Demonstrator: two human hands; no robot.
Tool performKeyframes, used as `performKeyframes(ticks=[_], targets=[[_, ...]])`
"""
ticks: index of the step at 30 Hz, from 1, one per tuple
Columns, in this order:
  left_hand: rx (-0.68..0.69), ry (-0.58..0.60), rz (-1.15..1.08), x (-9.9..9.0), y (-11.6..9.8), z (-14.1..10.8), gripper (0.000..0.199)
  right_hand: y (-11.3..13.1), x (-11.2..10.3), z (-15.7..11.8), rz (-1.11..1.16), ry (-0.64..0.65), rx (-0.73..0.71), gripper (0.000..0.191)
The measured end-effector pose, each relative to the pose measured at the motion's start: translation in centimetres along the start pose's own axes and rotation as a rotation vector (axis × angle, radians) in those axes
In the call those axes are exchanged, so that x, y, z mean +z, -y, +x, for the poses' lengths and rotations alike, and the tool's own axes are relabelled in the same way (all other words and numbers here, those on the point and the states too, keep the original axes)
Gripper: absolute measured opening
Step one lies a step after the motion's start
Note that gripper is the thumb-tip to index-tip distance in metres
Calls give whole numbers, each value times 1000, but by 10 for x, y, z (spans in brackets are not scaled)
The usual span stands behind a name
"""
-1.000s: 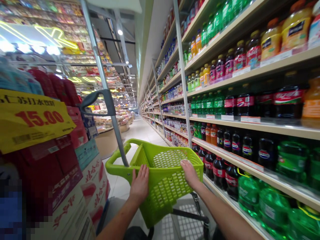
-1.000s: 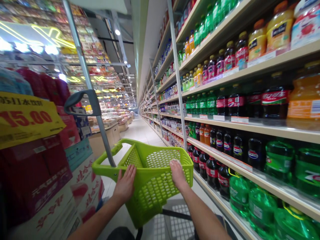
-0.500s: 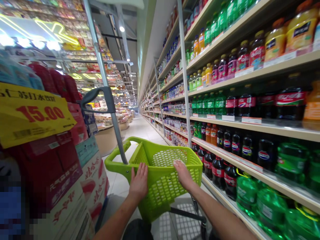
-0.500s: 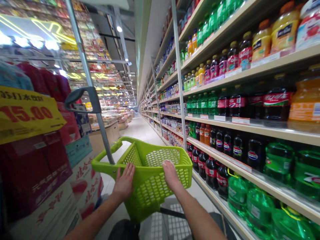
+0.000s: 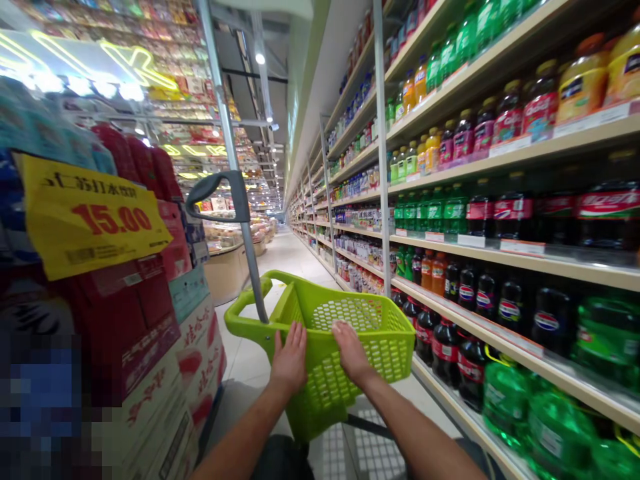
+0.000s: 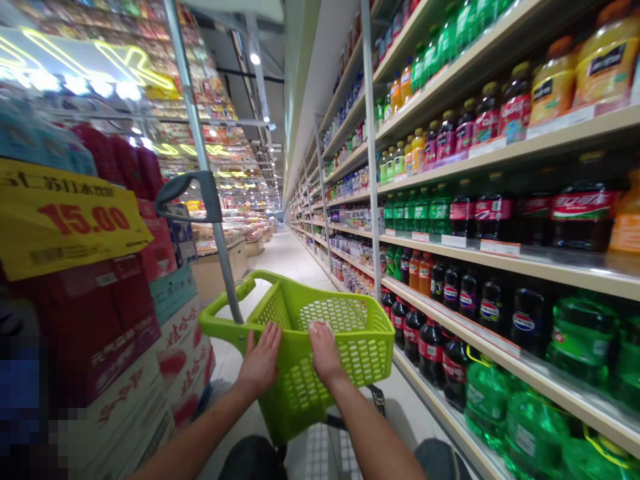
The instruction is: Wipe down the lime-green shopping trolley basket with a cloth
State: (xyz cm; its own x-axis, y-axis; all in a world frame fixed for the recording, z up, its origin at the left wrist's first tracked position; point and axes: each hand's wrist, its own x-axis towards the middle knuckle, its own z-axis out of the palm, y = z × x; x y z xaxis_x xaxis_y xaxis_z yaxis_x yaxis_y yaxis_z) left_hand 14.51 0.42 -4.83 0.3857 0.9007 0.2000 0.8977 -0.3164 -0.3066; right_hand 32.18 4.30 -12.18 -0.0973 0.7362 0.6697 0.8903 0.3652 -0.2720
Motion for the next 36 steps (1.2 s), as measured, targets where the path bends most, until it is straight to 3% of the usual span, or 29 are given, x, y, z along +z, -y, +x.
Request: performKeyframes(ticks=[1, 3, 7, 9, 15, 18, 22, 24, 28, 30, 33, 36], targets=[[9, -2, 2, 0, 1, 0, 76, 9, 7, 2, 25, -9, -70, 60], [18, -10, -5, 1, 4, 0, 75, 4, 8, -1, 51, -17, -145, 62], [20, -20, -46, 2, 3, 0, 78, -52, -15, -18, -2, -93, 48, 53], [16, -23, -62, 1, -1, 0, 79, -56, -16, -17, -8, -132, 106, 49], [82, -39, -53, -3, 6, -2, 73, 33, 30, 13, 132, -136, -137, 56], [83, -100, -19, -3, 24, -6, 69, 24, 28, 9, 159, -150, -155, 58], [45, -112, -19, -3, 34, -8, 68, -13, 14, -2, 173, -246, 82, 50], [20, -125, -48, -2, 32, -8, 69, -3, 16, 3, 216, -261, 117, 49], [59, -180, -93, -1, 34, -11, 67, 50, 26, 22, 321, -188, -69, 53], [74, -251, -100, -3, 46, -17, 63, 56, 24, 23, 324, -146, -97, 51], [-177, -412, -82, -5, 71, -25, 60, 29, 15, 14, 286, -145, 43, 46], [-349, -433, -70, -5, 89, -26, 64, 15, 10, 12, 278, -179, 173, 43]])
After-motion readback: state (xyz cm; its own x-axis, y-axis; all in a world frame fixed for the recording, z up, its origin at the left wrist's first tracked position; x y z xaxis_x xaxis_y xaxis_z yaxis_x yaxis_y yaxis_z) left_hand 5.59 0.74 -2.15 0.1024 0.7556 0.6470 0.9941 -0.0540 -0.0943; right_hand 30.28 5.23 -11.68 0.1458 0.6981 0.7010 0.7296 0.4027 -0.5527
